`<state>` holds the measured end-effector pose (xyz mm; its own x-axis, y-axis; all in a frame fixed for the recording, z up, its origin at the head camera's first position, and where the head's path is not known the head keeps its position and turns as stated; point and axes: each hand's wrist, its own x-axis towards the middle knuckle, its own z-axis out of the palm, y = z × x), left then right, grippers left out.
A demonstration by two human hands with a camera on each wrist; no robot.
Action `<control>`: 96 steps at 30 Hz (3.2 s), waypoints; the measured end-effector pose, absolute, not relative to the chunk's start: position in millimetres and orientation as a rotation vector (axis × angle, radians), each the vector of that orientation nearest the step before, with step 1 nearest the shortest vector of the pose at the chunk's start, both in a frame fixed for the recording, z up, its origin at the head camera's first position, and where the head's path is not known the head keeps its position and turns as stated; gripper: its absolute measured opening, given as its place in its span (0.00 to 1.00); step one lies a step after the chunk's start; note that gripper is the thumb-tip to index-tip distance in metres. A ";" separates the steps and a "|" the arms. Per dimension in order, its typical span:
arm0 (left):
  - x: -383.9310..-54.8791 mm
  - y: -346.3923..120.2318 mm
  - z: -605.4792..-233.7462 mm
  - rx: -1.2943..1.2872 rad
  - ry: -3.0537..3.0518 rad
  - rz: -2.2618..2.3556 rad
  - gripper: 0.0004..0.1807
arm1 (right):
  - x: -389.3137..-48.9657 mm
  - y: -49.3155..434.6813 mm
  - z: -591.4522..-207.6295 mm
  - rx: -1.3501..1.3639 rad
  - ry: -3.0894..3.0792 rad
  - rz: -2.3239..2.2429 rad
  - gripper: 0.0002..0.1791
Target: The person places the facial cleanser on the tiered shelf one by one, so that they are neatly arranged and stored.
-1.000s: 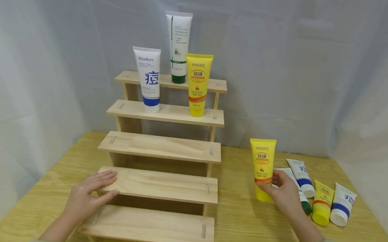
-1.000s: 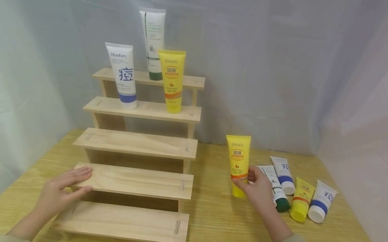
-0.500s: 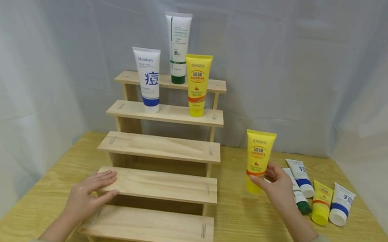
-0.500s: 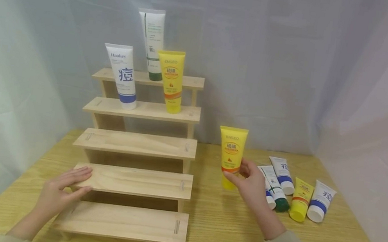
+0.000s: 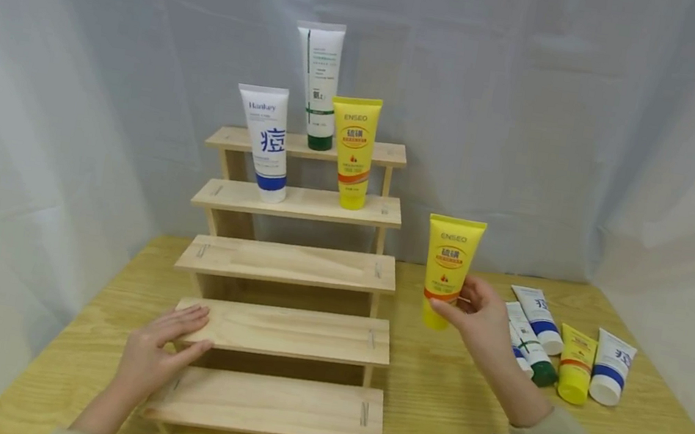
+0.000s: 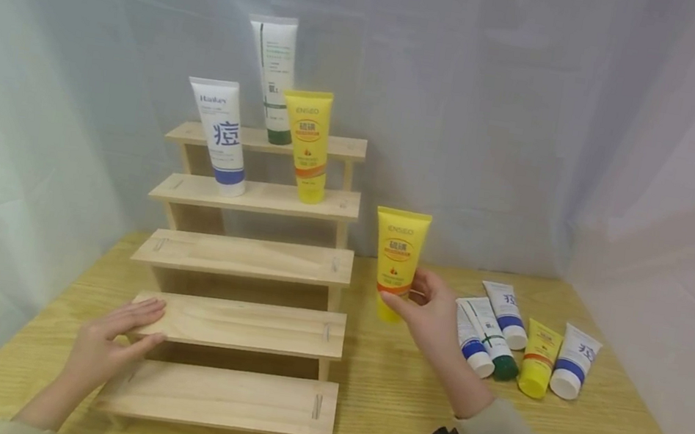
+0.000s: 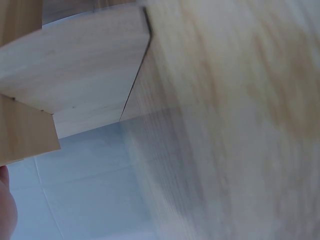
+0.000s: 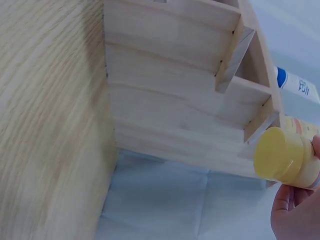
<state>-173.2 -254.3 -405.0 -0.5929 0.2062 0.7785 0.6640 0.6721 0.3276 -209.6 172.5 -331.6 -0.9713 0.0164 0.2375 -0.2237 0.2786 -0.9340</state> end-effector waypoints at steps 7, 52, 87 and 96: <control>-174.7 -254.8 -406.1 -0.684 -2.123 -0.801 0.19 | -209.7 159.8 -321.9 0.237 -2.297 1.824 0.33; -175.5 -249.7 -402.2 -0.740 -2.054 -0.800 0.21 | -235.6 23.2 -293.3 0.575 -2.160 1.970 0.26; -176.4 -251.8 -405.3 -0.734 -2.052 -0.786 0.20 | -264.7 -53.1 -295.2 0.493 -2.289 1.827 0.25; -175.9 -250.8 -404.5 -0.725 -2.069 -0.803 0.21 | -260.4 -41.7 -295.3 0.547 -2.315 1.873 0.28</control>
<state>-175.9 -250.8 -404.5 -0.5287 0.2167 0.8207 0.7138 0.6367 0.2917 -260.4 -41.7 -295.3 -0.9285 -0.2048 0.3096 -0.3456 0.1719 -0.9225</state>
